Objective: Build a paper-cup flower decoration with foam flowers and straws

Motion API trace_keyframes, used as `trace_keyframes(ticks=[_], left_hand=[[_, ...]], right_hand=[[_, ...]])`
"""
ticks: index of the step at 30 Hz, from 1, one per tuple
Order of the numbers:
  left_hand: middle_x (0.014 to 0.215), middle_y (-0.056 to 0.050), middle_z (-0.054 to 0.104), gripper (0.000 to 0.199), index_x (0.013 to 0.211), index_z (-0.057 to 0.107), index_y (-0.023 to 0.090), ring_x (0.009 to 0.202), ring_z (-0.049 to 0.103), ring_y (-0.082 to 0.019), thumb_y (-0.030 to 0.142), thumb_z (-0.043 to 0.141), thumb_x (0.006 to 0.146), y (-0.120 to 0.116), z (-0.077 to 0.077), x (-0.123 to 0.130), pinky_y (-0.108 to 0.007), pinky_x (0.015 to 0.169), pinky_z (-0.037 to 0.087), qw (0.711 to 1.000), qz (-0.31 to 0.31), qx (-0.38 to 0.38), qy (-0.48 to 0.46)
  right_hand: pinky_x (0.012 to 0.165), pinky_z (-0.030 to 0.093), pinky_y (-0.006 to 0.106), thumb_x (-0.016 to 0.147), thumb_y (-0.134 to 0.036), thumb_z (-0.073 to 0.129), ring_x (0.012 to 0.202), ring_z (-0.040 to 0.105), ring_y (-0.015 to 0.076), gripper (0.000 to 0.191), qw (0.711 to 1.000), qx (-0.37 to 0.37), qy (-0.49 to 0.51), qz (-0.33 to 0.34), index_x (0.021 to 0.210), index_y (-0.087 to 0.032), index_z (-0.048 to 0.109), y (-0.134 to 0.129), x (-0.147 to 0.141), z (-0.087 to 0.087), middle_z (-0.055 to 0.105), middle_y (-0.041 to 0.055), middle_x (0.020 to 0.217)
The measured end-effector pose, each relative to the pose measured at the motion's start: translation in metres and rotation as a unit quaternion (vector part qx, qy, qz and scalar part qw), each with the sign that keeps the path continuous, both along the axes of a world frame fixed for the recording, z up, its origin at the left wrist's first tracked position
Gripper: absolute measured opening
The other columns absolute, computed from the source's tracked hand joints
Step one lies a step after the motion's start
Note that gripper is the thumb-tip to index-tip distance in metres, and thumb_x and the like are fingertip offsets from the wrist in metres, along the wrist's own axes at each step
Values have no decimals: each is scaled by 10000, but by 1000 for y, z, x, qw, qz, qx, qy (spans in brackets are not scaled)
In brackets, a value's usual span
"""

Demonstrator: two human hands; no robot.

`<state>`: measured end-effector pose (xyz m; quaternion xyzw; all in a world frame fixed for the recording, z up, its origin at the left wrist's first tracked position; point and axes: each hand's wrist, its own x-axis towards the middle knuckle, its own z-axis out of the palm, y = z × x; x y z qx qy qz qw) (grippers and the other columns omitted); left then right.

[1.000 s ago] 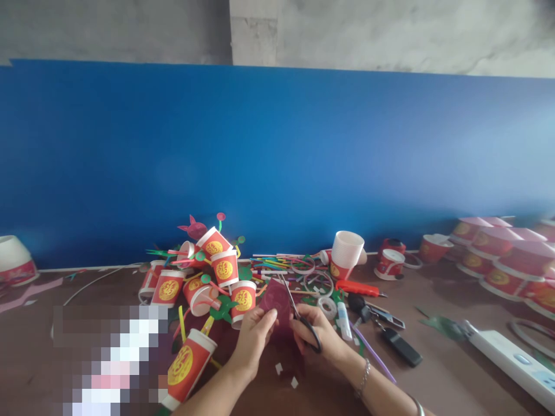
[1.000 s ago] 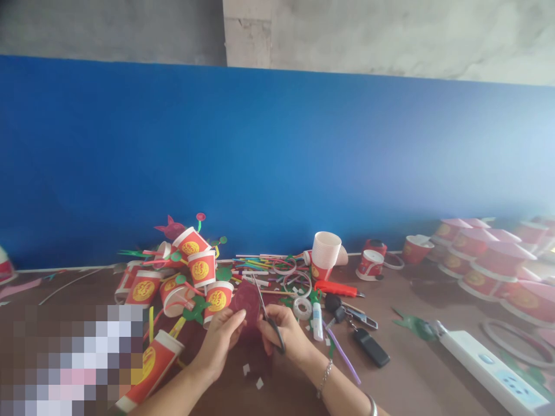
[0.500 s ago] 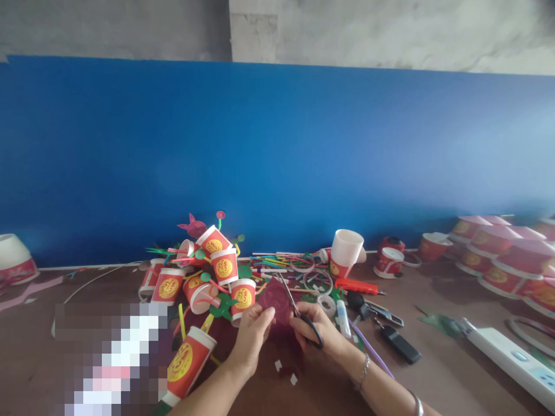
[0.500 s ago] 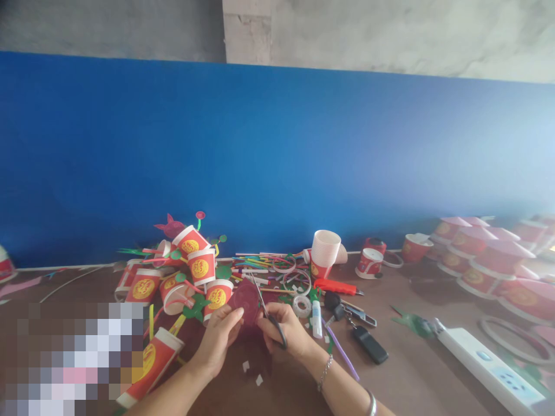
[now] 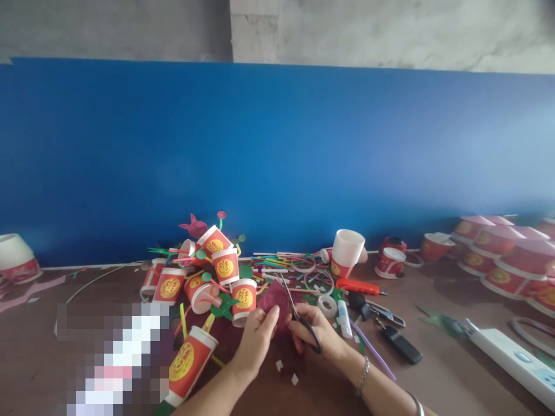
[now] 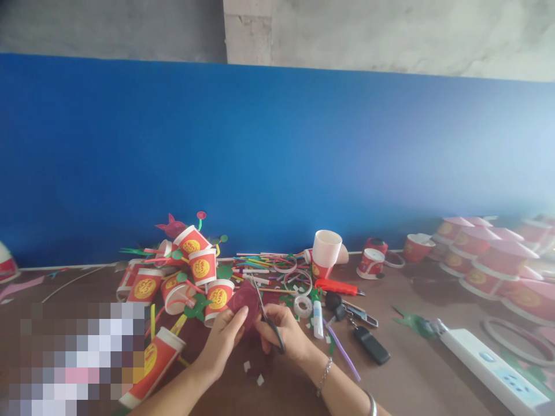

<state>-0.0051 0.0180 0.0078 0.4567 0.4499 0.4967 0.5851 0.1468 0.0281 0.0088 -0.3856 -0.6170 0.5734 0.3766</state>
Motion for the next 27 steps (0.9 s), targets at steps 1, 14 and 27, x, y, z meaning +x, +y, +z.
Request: trace_keyframes(ticks=[1,14,27], left_hand=[[437,80,226,569,462,301,203,441,192,-64,632,618,658,0,1,-1,-237,436,138,1000,-7,4,4],[455,87,287,497,506,404,177,431,253,-48,559,701,619,-1,2,-2,-198,427,206,997,32,-25,-60],[529,59,475,433,953,613,182,390,348,-61,494,703,666,-7,13,8,-203,416,301,993,-48,40,-95]], right_hand=[[372,288,169,719,-402,669,345,443,74,273,1000,2,1,-1,714,-162,539,0,0,0,532,-51,413],[342,238,168,734,-403,641,298,381,63,281,1000,13,-24,-3,644,-171,512,0,0,3,479,-64,374],[355,267,160,731,-420,663,328,423,67,290,997,8,52,-52,693,-169,523,-4,-10,-6,497,-61,389]])
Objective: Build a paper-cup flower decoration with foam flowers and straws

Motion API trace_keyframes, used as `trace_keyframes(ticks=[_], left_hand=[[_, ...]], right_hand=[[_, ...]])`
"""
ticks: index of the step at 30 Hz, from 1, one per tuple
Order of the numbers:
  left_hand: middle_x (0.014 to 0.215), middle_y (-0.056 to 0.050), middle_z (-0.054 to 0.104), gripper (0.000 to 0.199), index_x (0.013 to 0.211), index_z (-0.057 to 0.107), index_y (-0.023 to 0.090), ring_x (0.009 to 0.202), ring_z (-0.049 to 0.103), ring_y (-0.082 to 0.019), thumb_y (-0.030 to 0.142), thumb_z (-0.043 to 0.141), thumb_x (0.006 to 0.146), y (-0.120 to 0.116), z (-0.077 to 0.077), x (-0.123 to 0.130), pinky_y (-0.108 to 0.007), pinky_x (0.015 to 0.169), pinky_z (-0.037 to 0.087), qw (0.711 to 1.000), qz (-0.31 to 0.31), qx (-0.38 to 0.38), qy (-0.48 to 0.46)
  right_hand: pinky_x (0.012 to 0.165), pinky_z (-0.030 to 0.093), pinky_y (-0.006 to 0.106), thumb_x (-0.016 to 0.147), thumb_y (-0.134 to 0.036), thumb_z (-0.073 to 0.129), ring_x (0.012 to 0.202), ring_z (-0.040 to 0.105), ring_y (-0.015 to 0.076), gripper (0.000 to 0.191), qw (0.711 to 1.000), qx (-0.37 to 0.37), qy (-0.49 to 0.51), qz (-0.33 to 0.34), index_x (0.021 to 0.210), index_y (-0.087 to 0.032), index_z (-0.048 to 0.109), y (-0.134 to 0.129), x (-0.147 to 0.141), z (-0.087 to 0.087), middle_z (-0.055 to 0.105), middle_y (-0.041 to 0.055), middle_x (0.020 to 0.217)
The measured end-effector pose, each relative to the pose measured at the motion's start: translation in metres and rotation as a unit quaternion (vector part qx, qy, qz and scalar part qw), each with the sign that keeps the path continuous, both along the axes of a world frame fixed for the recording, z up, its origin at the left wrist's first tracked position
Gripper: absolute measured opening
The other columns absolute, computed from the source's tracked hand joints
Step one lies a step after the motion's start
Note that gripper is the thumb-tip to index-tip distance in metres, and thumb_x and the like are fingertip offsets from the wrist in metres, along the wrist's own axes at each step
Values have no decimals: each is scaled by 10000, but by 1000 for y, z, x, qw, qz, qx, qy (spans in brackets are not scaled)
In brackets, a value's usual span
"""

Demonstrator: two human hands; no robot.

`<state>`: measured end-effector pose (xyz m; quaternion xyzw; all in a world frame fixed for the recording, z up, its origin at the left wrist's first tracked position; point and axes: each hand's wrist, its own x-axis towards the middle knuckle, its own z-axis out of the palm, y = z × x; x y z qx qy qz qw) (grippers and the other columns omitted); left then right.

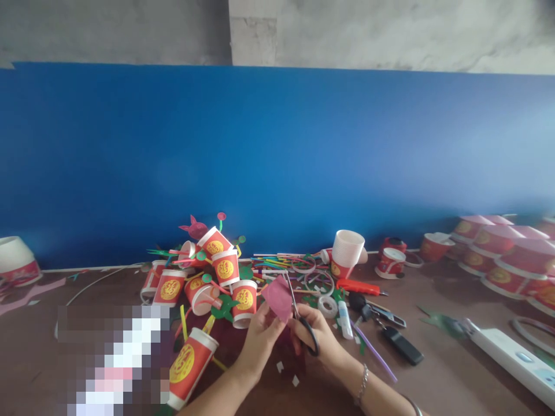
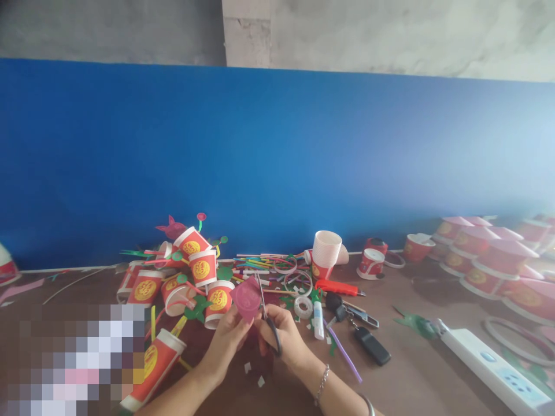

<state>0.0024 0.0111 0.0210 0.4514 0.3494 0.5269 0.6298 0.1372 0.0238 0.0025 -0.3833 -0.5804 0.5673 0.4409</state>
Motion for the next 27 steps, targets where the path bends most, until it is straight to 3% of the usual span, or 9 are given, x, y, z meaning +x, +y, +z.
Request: trace_keyframes(ticks=[6,11,14,20,24,27], left_hand=[[649,28,540,509,893,569,169,537,525,-123,475,790,553,-2,-9,1,-234,499,442,998,-42,48,-2],[723,-22,640,303,788,621,156,742,610,-184,453,655,739,-8,-4,-1,-266,670,492,994,55,70,64],[663,-14,640,307,738,611,151,683,622,-176,456,630,760,-8,-1,0,-266,659,501,994,84,39,63],[517,34,589,367,787,540,162,382,548,-137,482,690,689,-7,-5,4,-254,404,453,997,17,-67,-25],[597,14,639,372,828,537,159,441,597,-148,432,728,662,-6,-5,2,-276,481,500,994,18,-94,-56],[704,-14,674,362,849,560,154,601,655,-171,384,754,647,-5,-6,-1,-281,591,522,992,40,-102,-66]], right_hand=[[353,352,175,598,-449,763,355,433,61,382,998,-6,59,-4,621,-161,513,-7,-10,2,500,-59,471],[324,321,153,637,-424,746,327,437,64,357,999,-37,39,-5,655,-164,503,-14,-16,4,489,-67,417],[317,313,146,670,-409,721,317,437,65,326,999,-46,16,-1,682,-157,515,-15,-16,5,500,-62,399],[356,332,133,682,-356,721,372,453,52,285,1000,-22,13,6,711,-140,537,-14,-13,7,539,-47,453],[341,322,136,691,-357,717,356,438,49,287,1000,-14,14,0,690,-149,520,-12,-12,2,508,-62,458],[327,310,139,689,-364,718,332,420,45,306,1000,-12,14,1,657,-158,494,-11,-12,1,487,-69,450]])
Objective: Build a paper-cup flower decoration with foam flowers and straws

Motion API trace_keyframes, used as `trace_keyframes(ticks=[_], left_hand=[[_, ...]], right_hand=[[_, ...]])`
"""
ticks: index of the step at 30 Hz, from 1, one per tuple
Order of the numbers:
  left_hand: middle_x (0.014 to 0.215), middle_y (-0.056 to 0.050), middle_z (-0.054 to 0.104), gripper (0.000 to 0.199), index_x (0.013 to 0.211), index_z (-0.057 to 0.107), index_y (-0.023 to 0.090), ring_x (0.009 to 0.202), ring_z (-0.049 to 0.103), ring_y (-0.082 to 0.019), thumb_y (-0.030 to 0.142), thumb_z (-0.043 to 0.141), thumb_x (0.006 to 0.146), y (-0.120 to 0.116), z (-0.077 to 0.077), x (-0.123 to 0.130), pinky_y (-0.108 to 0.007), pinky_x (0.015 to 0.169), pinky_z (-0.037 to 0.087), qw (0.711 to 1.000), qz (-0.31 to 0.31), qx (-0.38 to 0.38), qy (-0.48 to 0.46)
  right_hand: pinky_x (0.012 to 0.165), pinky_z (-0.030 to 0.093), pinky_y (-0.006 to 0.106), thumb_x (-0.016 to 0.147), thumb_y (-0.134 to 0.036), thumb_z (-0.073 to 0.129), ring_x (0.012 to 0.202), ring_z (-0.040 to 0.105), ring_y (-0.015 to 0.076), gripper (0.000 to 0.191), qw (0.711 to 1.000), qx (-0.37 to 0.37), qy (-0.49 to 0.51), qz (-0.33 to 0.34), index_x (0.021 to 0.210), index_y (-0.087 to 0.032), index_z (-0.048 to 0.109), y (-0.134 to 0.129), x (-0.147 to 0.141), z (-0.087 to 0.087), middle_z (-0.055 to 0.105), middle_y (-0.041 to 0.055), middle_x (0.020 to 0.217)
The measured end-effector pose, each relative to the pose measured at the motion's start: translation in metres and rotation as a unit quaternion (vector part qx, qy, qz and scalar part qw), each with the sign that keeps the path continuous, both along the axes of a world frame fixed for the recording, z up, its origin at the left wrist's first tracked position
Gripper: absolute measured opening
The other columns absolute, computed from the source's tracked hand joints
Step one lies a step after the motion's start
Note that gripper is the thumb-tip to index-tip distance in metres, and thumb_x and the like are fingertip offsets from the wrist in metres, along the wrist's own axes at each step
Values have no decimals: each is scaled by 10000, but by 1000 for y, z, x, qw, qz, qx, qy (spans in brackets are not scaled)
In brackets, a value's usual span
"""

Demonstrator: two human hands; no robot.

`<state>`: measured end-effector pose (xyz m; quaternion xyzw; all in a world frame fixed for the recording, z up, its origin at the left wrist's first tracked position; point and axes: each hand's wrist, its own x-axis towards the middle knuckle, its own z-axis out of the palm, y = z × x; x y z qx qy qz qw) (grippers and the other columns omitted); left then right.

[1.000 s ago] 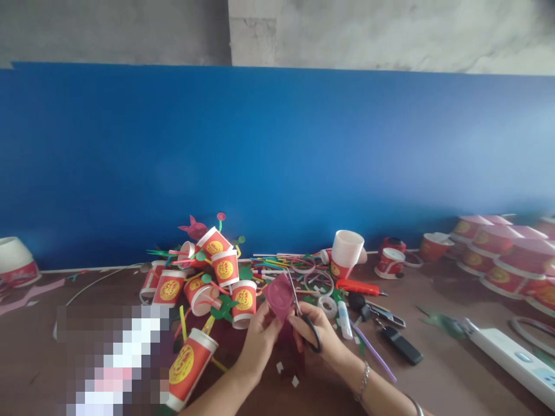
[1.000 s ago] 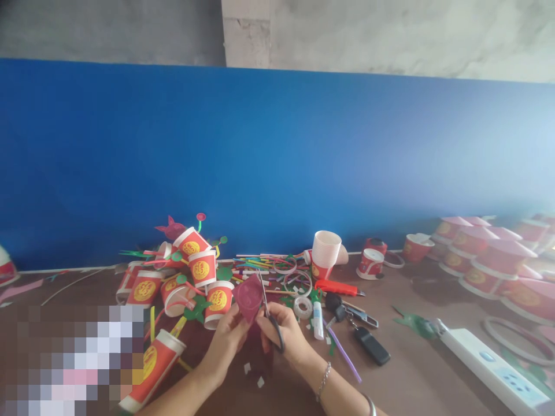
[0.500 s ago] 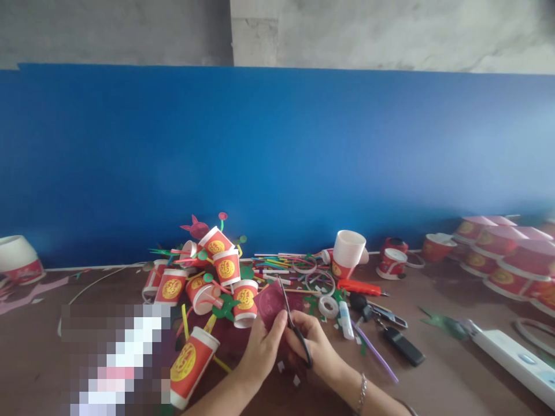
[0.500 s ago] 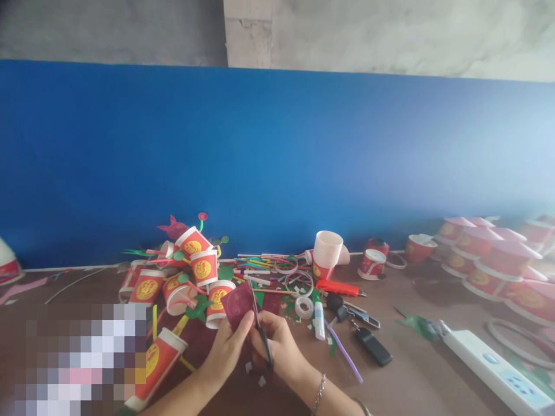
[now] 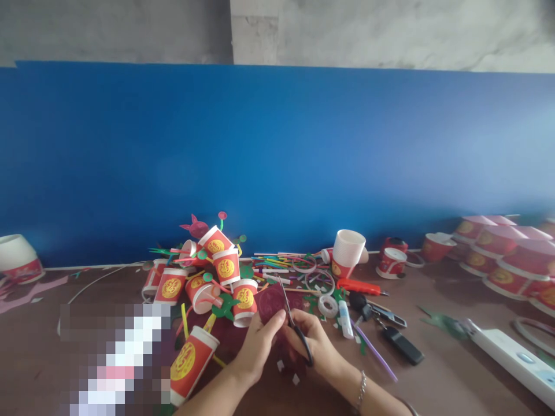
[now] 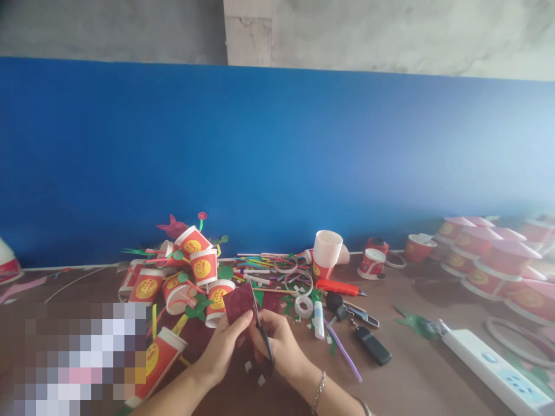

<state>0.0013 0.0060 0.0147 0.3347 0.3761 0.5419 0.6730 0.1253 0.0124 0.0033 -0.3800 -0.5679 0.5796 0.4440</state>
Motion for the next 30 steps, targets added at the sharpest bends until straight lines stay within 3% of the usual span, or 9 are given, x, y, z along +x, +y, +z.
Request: trace_keyframes(ticks=[2,7,14,21,25,30], left_hand=[[747,-28,682,357,859,583,149,684,666,-185,380,755,648,1,-2,-1,-276,629,518,1000,3,-5,-2],[673,-21,658,350,830,612,138,558,631,-166,397,749,639,2,-4,-3,-278,557,490,1000,-27,0,10],[714,-23,653,308,844,597,144,645,627,-170,349,737,661,4,-5,-5,-274,600,478,1000,-20,9,10],[696,-14,641,267,823,597,151,614,611,-162,336,718,674,4,-4,-7,-275,587,460,998,-50,32,15],[683,-13,651,294,823,598,150,578,610,-155,371,724,676,2,0,-7,-273,580,462,998,-32,30,33],[661,-28,666,351,852,626,142,507,607,-161,418,737,666,0,9,-3,-282,535,473,996,-51,70,38]], right_hand=[[324,300,137,691,-363,717,327,418,45,312,1000,-2,1,6,644,-161,484,0,1,2,476,-72,441],[356,327,134,699,-341,713,374,466,50,267,999,5,7,31,692,-143,533,0,2,6,529,-48,501],[330,298,150,678,-401,711,321,428,60,317,999,-8,-26,18,650,-152,518,0,3,10,498,-54,402],[355,310,157,656,-430,721,340,442,63,336,999,-12,-37,38,669,-150,536,3,8,11,521,-49,408],[344,292,154,674,-443,705,318,414,58,346,999,-16,-39,34,646,-161,506,4,8,9,503,-57,384],[351,296,150,711,-436,681,330,429,60,332,1000,-6,-21,10,655,-169,492,5,8,4,506,-60,398]])
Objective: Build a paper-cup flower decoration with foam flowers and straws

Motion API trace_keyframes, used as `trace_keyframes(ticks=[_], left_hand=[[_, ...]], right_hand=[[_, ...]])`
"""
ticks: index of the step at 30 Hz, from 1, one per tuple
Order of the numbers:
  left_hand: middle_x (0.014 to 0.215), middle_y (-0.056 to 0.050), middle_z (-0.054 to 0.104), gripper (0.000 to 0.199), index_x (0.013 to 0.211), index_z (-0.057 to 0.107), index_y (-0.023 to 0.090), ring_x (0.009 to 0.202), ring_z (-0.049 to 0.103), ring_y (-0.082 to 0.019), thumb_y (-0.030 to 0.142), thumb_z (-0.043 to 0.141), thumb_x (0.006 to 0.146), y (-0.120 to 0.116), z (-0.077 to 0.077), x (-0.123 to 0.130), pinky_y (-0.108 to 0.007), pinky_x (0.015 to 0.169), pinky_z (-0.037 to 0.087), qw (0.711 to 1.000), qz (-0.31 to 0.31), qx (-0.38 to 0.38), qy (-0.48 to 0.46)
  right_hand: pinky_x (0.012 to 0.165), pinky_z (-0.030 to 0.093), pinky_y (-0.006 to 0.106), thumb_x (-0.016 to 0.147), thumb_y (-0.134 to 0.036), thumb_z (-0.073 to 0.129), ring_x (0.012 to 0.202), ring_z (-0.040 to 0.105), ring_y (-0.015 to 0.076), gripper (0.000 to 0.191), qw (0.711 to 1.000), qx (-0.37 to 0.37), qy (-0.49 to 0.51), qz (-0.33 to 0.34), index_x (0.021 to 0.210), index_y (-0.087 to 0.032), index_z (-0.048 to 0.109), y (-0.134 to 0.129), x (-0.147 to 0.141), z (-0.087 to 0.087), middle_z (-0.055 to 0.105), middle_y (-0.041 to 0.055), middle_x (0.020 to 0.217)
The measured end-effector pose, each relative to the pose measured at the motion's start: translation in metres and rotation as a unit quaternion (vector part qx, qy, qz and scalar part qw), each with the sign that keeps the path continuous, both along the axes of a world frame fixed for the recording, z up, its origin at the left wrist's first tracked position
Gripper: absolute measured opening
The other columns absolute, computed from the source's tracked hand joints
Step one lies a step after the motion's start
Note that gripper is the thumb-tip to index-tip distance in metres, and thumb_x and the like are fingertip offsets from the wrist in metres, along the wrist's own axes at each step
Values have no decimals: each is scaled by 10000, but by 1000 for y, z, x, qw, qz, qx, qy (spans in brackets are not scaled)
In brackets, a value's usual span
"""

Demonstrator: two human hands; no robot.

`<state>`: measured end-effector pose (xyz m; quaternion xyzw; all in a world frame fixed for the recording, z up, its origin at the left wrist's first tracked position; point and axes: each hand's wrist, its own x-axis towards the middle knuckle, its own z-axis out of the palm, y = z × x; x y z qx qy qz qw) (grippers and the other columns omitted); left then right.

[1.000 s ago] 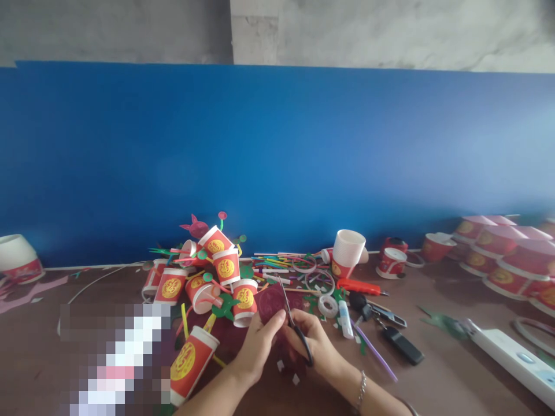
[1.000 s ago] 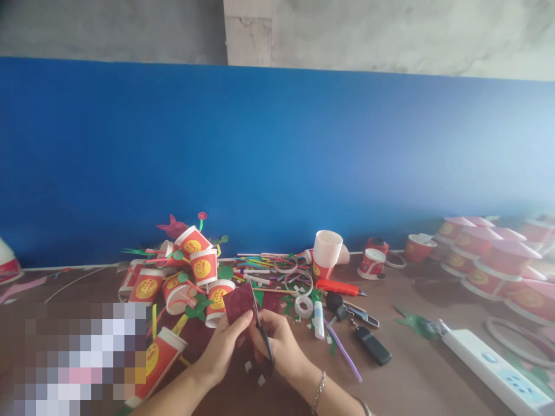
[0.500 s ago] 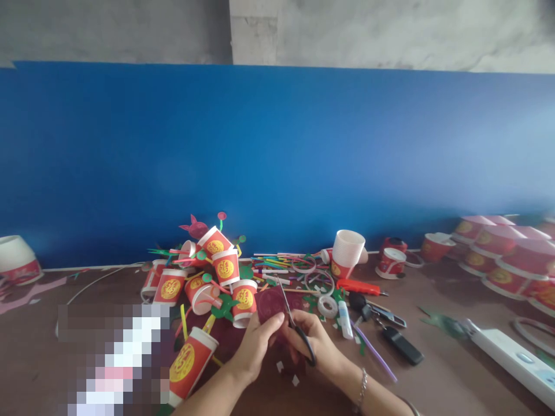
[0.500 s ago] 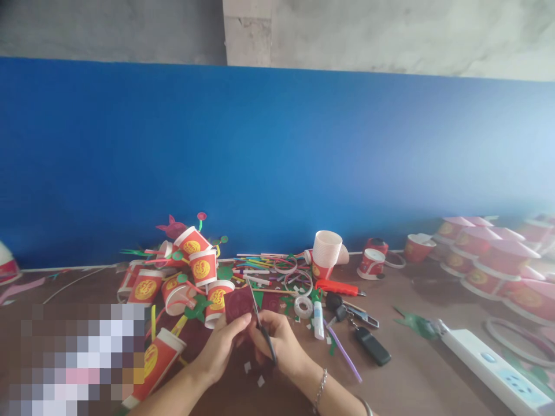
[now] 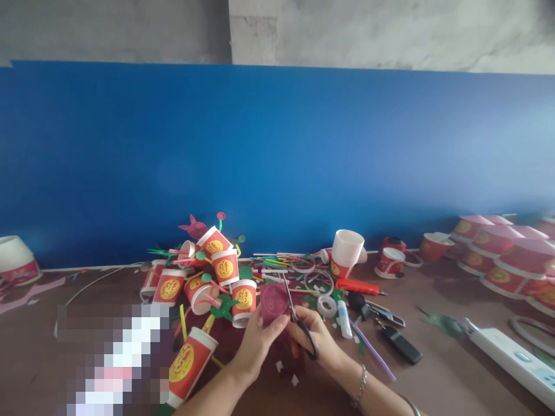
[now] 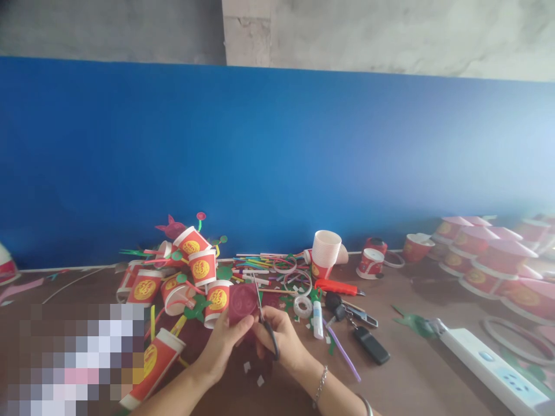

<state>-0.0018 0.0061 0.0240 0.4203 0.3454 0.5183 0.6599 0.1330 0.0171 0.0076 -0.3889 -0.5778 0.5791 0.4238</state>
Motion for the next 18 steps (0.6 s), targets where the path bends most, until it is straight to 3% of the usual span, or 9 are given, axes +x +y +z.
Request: trace_keyframes(ticks=[5,11,18], left_hand=[[660,-51,687,374,794,638,156,626,660,-219,463,756,616,0,0,4,-287,566,494,998,57,-41,1],[513,14,624,385,715,577,161,388,570,-162,504,726,626,-3,-2,8,-293,455,480,997,60,-57,7],[574,32,658,377,807,542,174,422,599,-139,437,744,627,-3,-3,5,-273,549,471,993,68,-98,-5]], right_hand=[[332,279,155,698,-458,686,308,414,63,344,1000,-8,8,7,696,-171,497,-2,-3,0,507,-64,384],[349,275,144,670,-437,726,365,409,47,353,1000,-15,24,13,722,-159,515,-8,-6,10,551,-48,460],[356,292,153,658,-447,739,374,435,60,366,1000,-5,28,-1,702,-165,511,-7,-7,8,504,-62,456]])
